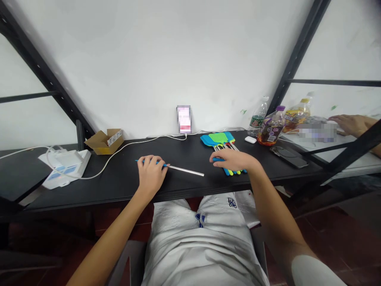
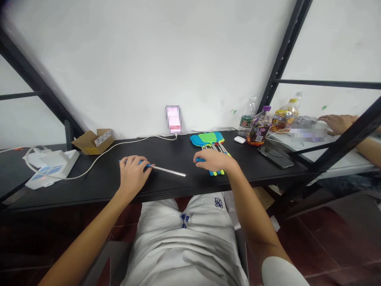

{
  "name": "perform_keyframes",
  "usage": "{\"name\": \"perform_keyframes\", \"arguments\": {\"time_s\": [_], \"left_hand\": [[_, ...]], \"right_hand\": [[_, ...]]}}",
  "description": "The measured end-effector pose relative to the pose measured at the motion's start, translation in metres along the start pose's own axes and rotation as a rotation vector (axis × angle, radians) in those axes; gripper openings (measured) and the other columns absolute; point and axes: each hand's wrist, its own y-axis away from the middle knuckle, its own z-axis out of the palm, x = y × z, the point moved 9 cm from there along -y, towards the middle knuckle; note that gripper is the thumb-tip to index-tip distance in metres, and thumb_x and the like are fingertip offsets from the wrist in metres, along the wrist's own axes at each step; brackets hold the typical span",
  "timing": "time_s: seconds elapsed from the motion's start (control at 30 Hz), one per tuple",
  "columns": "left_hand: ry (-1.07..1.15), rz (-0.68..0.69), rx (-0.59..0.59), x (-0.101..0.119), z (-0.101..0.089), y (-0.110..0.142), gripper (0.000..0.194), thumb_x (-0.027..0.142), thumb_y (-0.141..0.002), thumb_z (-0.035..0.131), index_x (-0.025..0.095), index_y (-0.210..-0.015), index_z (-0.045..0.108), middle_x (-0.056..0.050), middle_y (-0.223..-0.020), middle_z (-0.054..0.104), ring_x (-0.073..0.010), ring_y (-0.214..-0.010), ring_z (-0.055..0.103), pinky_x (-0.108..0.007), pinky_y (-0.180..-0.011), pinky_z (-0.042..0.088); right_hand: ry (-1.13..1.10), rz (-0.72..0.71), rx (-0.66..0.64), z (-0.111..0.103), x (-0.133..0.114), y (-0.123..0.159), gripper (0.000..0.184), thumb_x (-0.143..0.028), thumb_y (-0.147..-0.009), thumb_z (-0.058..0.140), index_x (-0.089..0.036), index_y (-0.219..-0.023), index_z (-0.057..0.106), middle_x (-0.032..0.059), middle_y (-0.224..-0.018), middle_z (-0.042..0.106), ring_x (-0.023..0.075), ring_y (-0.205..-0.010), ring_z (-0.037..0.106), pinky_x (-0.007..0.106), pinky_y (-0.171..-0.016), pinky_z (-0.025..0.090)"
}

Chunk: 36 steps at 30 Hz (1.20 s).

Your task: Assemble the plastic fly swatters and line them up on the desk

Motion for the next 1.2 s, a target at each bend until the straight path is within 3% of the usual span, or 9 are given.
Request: {"name": "perform_keyframes", "arguments": {"time_s": [0.1, 0.23, 0.37, 0.47, 0.57, 0.73, 0.93, 1.2], "left_hand": [[-0.019, -0.020, -0.021, -0.002, 0.002, 0.001, 0.021, 0.028, -0.096, 0.056, 0.022, -0.083, 0.071, -0.011, -0.095, 0.075, -0.0321, -0.095, 0.059, -0.054, -0.091, 0.039], [-0.063, -0.005, -0.043, -0.002, 0.006, 0.002, 0.018, 0.027, -0.095, 0.056, 0.022, -0.084, 0.070, -0.011, -0.092, 0.074, -0.0320, -0.092, 0.059, -0.051, -0.086, 0.039], [-0.076, -0.007, -0.061, -0.004, 0.009, 0.003, 0.018, 0.021, -0.094, 0.054, 0.022, -0.085, 0.069, -0.011, -0.092, 0.074, -0.0326, -0.092, 0.059, -0.051, -0.085, 0.040], [-0.046, -0.022, -0.083, -0.006, 0.011, 0.003, 0.018, 0.019, -0.093, 0.053, 0.021, -0.087, 0.070, -0.012, -0.095, 0.074, -0.0333, -0.094, 0.059, -0.051, -0.085, 0.039], [-0.021, -0.034, -0.097, -0.006, 0.010, 0.002, 0.019, 0.018, -0.094, 0.053, 0.021, -0.087, 0.071, -0.012, -0.097, 0.074, -0.0339, -0.095, 0.059, -0.051, -0.085, 0.039], [-0.021, -0.016, -0.082, -0.005, 0.008, 0.003, 0.020, 0.019, -0.095, 0.053, 0.021, -0.089, 0.071, -0.011, -0.097, 0.074, -0.0330, -0.094, 0.059, -0.049, -0.083, 0.038], [-0.043, -0.010, -0.058, -0.003, 0.005, 0.002, 0.022, 0.023, -0.098, 0.052, 0.021, -0.089, 0.072, -0.010, -0.096, 0.075, -0.0307, -0.091, 0.060, -0.046, -0.081, 0.038], [-0.043, 0.014, -0.063, 0.004, 0.005, 0.001, 0.019, 0.021, -0.097, 0.055, 0.021, -0.095, 0.074, -0.008, -0.099, 0.077, -0.0296, -0.092, 0.062, -0.045, -0.080, 0.037]], "right_hand": [[0.051, -0.012, 0.002, 0.012, -0.003, -0.012, 0.038, -0.019, -0.092, 0.053, -0.017, -0.127, 0.066, 0.0108, -0.131, 0.067, 0.0259, -0.118, 0.062, 0.031, -0.098, 0.045], [0.063, -0.026, 0.119, 0.019, -0.001, -0.029, 0.042, -0.014, -0.092, 0.049, -0.014, -0.132, 0.064, 0.0146, -0.128, 0.066, 0.0264, -0.117, 0.062, 0.034, -0.100, 0.046], [0.003, -0.020, 0.314, 0.010, 0.005, -0.033, 0.047, -0.013, -0.092, 0.050, -0.013, -0.138, 0.057, 0.0158, -0.135, 0.060, 0.0245, -0.119, 0.060, 0.037, -0.104, 0.045], [-0.093, -0.054, 0.410, -0.004, -0.002, -0.026, 0.036, -0.018, -0.093, 0.053, -0.013, -0.128, 0.063, 0.0133, -0.129, 0.065, 0.0231, -0.115, 0.062, 0.036, -0.102, 0.046], [-0.267, -0.105, 0.348, -0.007, -0.019, -0.019, 0.027, -0.030, -0.097, 0.053, -0.015, -0.113, 0.069, 0.0088, -0.108, 0.073, 0.0193, -0.096, 0.067, 0.030, -0.085, 0.051], [-0.347, -0.193, 0.110, 0.018, -0.053, -0.022, 0.029, -0.042, -0.095, 0.060, -0.015, -0.100, 0.071, 0.0061, -0.090, 0.073, 0.0173, -0.080, 0.066, 0.025, -0.070, 0.047], [-0.135, -0.151, 0.104, 0.031, -0.056, -0.030, 0.028, -0.038, -0.099, 0.053, -0.017, -0.091, 0.069, 0.0042, -0.077, 0.067, 0.0151, -0.068, 0.057, 0.026, -0.064, 0.036], [-0.109, -0.175, 0.107, 0.018, -0.054, -0.020, 0.027, -0.032, -0.102, 0.047, -0.018, -0.085, 0.062, 0.0027, -0.075, 0.064, 0.0144, -0.067, 0.053, 0.026, -0.063, 0.032]]}}
